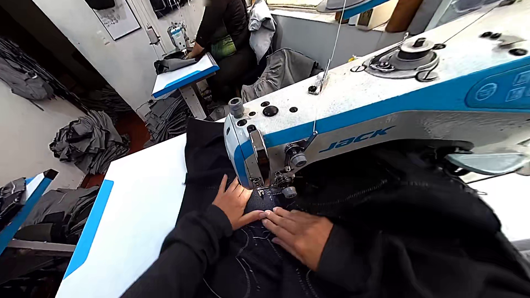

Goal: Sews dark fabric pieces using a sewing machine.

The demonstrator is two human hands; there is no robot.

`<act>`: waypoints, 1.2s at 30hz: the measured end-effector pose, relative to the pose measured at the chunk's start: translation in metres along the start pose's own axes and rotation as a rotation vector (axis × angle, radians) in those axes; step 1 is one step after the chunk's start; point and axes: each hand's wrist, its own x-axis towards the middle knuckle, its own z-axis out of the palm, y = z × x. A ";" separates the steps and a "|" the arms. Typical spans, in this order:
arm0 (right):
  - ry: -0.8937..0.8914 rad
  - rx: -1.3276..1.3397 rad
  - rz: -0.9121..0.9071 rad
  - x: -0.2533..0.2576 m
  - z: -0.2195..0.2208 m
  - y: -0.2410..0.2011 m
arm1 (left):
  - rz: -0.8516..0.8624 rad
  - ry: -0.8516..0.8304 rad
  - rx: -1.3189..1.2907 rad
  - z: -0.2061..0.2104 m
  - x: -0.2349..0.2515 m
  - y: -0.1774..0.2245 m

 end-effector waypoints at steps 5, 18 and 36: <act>0.078 -0.193 0.240 0.016 0.018 -0.049 | 0.315 -0.059 -0.005 -0.009 0.017 -0.034; 0.112 -0.227 0.222 0.015 0.025 -0.050 | 0.377 -0.038 -0.043 -0.008 0.023 -0.041; 0.001 0.017 -0.149 0.017 0.002 0.046 | -0.217 -0.114 -0.057 -0.016 0.010 -0.004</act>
